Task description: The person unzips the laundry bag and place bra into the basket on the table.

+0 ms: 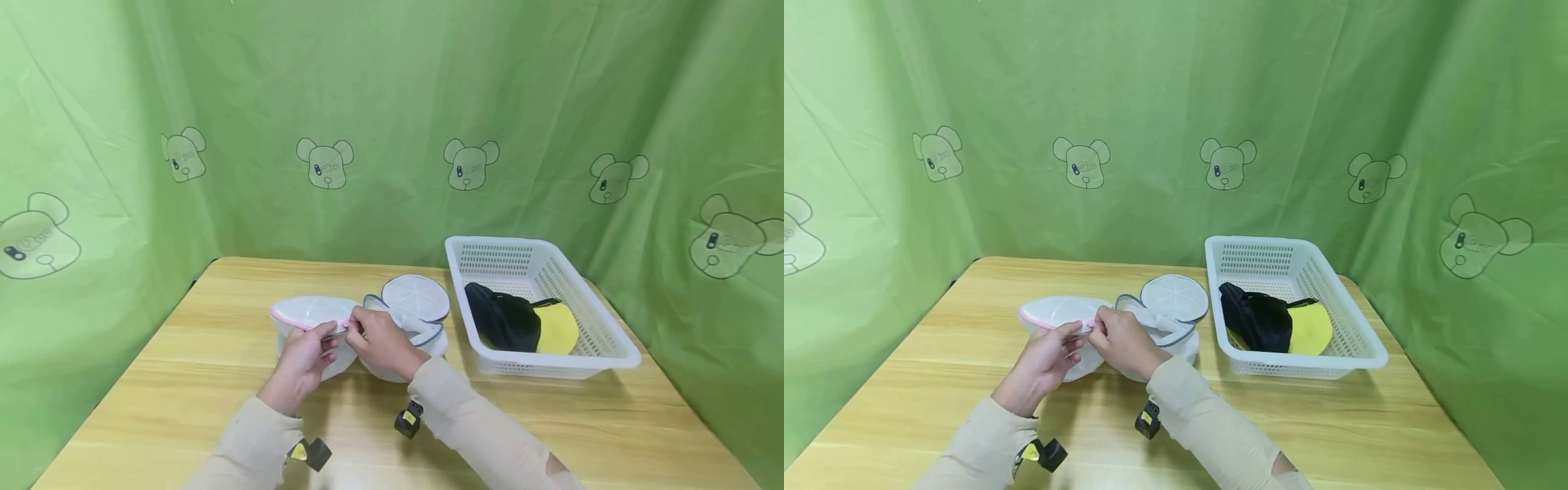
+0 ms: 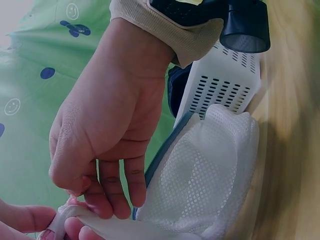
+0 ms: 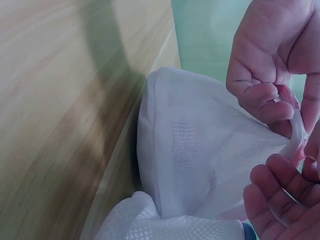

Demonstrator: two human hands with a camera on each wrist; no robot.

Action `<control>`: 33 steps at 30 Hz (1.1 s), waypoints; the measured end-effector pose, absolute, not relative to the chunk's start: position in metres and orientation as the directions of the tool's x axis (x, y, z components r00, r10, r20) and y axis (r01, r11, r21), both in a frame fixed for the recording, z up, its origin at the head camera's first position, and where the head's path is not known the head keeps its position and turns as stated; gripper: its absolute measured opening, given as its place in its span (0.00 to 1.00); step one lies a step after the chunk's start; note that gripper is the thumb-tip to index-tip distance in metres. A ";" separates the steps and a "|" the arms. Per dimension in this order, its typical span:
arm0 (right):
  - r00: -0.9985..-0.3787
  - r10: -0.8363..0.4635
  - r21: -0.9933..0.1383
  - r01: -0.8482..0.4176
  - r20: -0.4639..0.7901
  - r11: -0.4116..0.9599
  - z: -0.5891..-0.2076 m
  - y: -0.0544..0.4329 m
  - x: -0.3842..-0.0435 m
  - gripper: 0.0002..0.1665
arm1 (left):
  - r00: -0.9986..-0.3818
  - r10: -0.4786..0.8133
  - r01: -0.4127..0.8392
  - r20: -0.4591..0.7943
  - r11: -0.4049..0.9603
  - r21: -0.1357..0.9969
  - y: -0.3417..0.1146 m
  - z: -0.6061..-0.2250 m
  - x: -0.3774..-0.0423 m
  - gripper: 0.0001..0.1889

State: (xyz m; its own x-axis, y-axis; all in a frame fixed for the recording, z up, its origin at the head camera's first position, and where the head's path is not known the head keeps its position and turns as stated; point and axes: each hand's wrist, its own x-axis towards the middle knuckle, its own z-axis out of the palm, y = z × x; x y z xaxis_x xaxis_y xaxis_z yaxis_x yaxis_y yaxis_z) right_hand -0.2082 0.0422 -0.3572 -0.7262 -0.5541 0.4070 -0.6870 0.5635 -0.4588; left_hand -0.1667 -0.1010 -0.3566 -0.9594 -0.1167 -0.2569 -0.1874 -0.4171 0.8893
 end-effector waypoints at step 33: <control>-0.743 -0.544 -0.455 -0.669 0.390 0.588 -0.363 0.048 -0.213 0.06 | -0.957 -0.143 -0.168 -0.252 -0.436 0.884 -0.115 -0.356 -0.160 0.11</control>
State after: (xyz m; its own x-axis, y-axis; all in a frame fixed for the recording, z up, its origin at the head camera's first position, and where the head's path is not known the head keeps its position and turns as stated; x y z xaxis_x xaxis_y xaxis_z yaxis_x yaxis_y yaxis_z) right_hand -0.2127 0.0478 -0.3632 -0.7429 -0.5441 0.3899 -0.6691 0.5876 -0.4549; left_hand -0.1599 -0.1150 -0.3558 -0.9571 -0.1428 -0.2521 -0.1678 -0.4362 0.8841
